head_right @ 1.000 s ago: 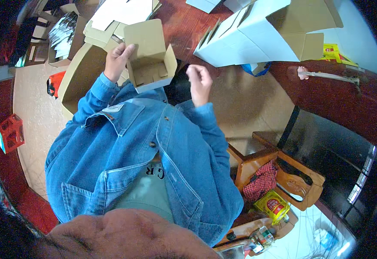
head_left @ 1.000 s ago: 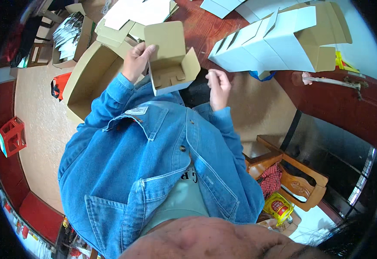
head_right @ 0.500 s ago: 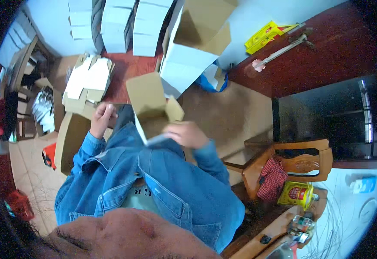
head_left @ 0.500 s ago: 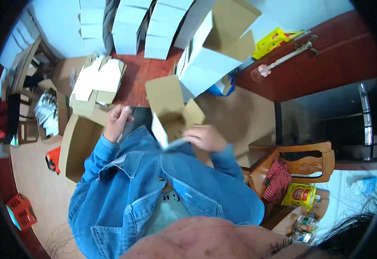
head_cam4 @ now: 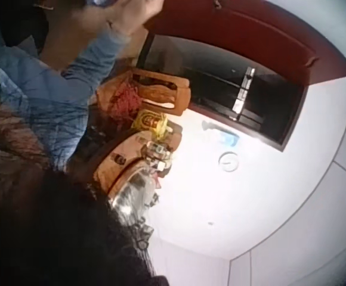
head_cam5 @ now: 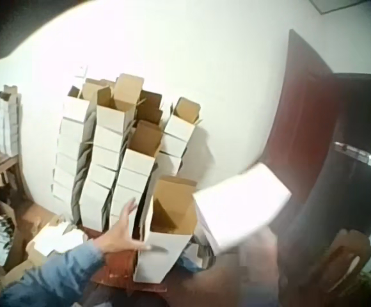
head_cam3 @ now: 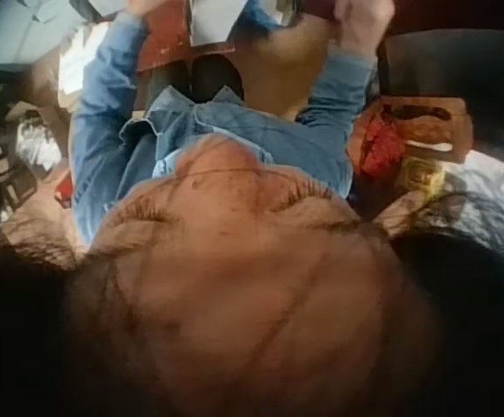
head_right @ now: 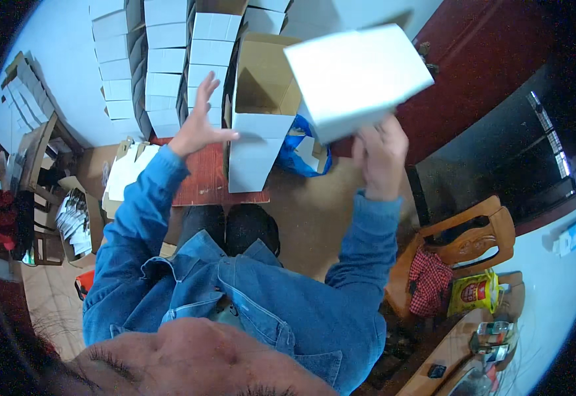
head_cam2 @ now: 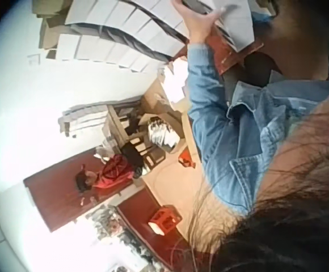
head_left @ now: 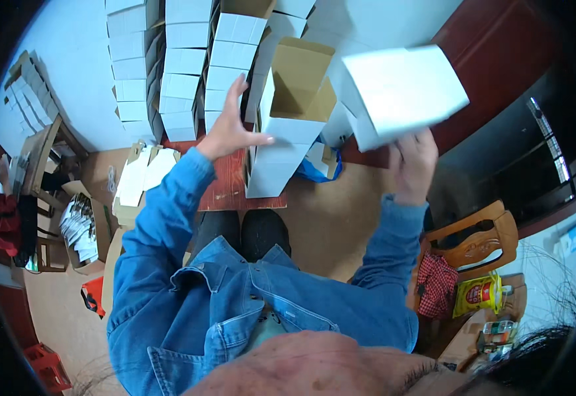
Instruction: Fold flat cardboard sheets into small boxes and stack them.
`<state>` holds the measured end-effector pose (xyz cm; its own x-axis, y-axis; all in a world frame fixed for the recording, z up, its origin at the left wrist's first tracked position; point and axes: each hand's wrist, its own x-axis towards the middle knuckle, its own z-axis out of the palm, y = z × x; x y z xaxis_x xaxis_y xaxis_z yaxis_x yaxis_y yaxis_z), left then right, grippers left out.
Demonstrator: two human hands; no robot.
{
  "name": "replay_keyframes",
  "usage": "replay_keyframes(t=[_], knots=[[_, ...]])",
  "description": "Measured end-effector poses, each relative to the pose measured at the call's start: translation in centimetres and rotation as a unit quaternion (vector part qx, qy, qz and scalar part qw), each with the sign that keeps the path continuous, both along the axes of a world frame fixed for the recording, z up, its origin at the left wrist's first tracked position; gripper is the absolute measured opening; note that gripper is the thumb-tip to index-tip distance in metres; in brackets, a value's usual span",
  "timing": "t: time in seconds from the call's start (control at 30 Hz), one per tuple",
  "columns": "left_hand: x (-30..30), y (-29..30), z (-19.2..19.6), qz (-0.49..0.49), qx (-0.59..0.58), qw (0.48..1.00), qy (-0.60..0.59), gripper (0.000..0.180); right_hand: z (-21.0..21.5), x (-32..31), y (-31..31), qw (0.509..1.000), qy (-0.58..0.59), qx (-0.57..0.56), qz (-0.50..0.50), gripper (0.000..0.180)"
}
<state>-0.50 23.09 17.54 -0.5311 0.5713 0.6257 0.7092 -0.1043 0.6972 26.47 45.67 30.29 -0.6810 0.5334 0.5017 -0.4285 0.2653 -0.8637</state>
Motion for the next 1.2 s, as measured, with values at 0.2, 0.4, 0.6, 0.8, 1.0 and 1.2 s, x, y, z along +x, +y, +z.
replay_keyframes(t=[0.2, 0.4, 0.6, 0.8, 1.0, 1.2], knots=[[-1.3, 4.3, 0.9, -0.098, -0.026, 0.99, -0.099, 0.145, 1.5, -7.2, -0.6, 0.989, -0.09, 0.075, 0.09, 0.02], [-2.2, 3.5, -0.1, -0.068, -0.039, 0.995, -0.063, 0.117, 2.0, -8.0, -1.6, 0.912, -0.163, 0.376, -0.036, 0.023], [-1.3, 3.4, 0.2, -0.074, -0.041, 0.994, -0.07, 0.11, 2.6, -7.9, -1.9, 0.844, -0.095, 0.523, -0.07, 0.022], [-1.4, 3.7, -0.1, -0.122, -0.053, 0.988, -0.083, 0.102, 1.1, -10.5, -1.5, 0.842, -0.137, 0.52, -0.043, 0.023], [-1.5, 3.5, -0.4, -0.134, -0.043, 0.985, -0.102, 0.095, -0.1, -10.9, -1.5, 0.832, -0.157, 0.526, -0.081, 0.024], [-0.5, 3.1, 0.7, -0.109, -0.065, 0.989, -0.071, 0.087, -0.4, -10.9, -0.8, 0.821, -0.113, 0.554, -0.086, 0.022]])
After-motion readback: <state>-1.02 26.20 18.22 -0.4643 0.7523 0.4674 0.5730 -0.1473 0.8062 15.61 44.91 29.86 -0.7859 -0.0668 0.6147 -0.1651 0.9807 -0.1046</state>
